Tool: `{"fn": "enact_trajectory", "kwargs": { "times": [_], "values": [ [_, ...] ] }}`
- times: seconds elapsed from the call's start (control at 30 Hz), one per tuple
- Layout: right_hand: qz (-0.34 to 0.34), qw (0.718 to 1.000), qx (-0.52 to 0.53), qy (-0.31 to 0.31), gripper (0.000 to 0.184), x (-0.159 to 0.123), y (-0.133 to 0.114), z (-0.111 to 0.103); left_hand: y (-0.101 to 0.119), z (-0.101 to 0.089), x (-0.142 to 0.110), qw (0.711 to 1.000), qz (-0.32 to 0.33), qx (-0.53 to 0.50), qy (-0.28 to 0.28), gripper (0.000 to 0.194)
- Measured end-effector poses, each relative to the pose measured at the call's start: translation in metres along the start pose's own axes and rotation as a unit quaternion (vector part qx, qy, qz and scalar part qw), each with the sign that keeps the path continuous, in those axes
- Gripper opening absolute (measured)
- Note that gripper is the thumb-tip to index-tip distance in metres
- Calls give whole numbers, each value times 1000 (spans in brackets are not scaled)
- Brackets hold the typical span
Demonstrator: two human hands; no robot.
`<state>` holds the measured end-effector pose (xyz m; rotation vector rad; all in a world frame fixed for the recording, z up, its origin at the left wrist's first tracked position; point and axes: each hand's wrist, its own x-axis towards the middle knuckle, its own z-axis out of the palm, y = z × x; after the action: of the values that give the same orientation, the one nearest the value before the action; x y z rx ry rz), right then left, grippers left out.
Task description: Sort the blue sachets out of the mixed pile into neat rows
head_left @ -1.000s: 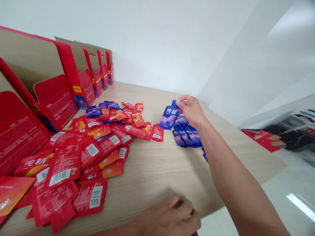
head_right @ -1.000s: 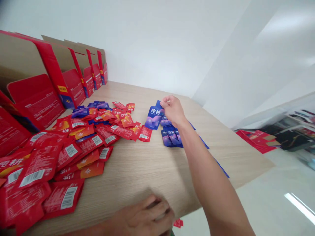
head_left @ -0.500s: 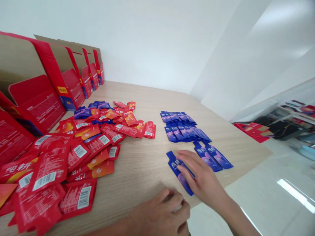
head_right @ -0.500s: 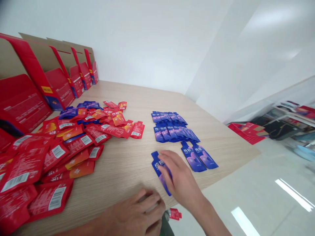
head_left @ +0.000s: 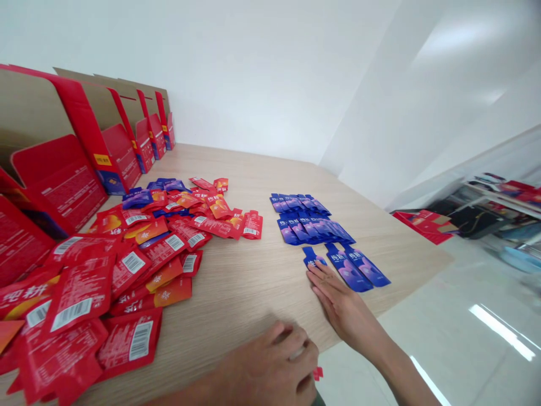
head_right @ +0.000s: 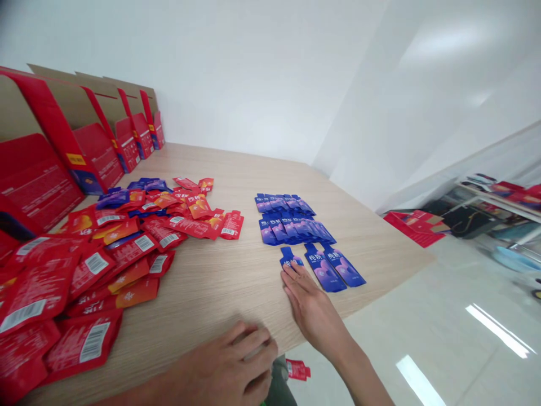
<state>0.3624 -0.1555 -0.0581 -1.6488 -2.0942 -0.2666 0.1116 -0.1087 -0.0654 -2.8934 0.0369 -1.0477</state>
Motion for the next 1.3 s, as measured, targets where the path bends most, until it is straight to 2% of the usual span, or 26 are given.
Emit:
{"fn": "enact_trajectory", "kwargs": {
  "times": [0.23, 0.4, 0.63, 0.83, 1.07, 1.2, 1.3],
  "values": [
    [12, 1000, -15, -17, 40, -4, 15, -1, -2, -7, 1, 1000, 24, 10, -10, 12],
    [17, 1000, -20, -14, 39, -2, 16, -4, -1, -3, 0, 1000, 0, -3, -3, 13],
    [2, 999, -31, -11, 38, -4, 19, -3, -2, -5, 1, 1000, 12, -2, -10, 11],
    [-6, 999, -47, -5, 37, -4, 22, -3, -2, -8, 3, 1000, 20, 16, 15, 12],
    [-18, 997, -80, 2, 35, -5, 23, 0, -2, -6, 2, 1000, 21, 13, -6, 13],
    [-41, 995, -88, 20, 38, 16, 10, -11, -1, 3, -2, 1000, 9, 1, -8, 19],
    [-69, 995, -59, 35, 38, 54, -16, -22, -1, 6, -3, 1000, 22, 11, -2, 21]
  ]
}}
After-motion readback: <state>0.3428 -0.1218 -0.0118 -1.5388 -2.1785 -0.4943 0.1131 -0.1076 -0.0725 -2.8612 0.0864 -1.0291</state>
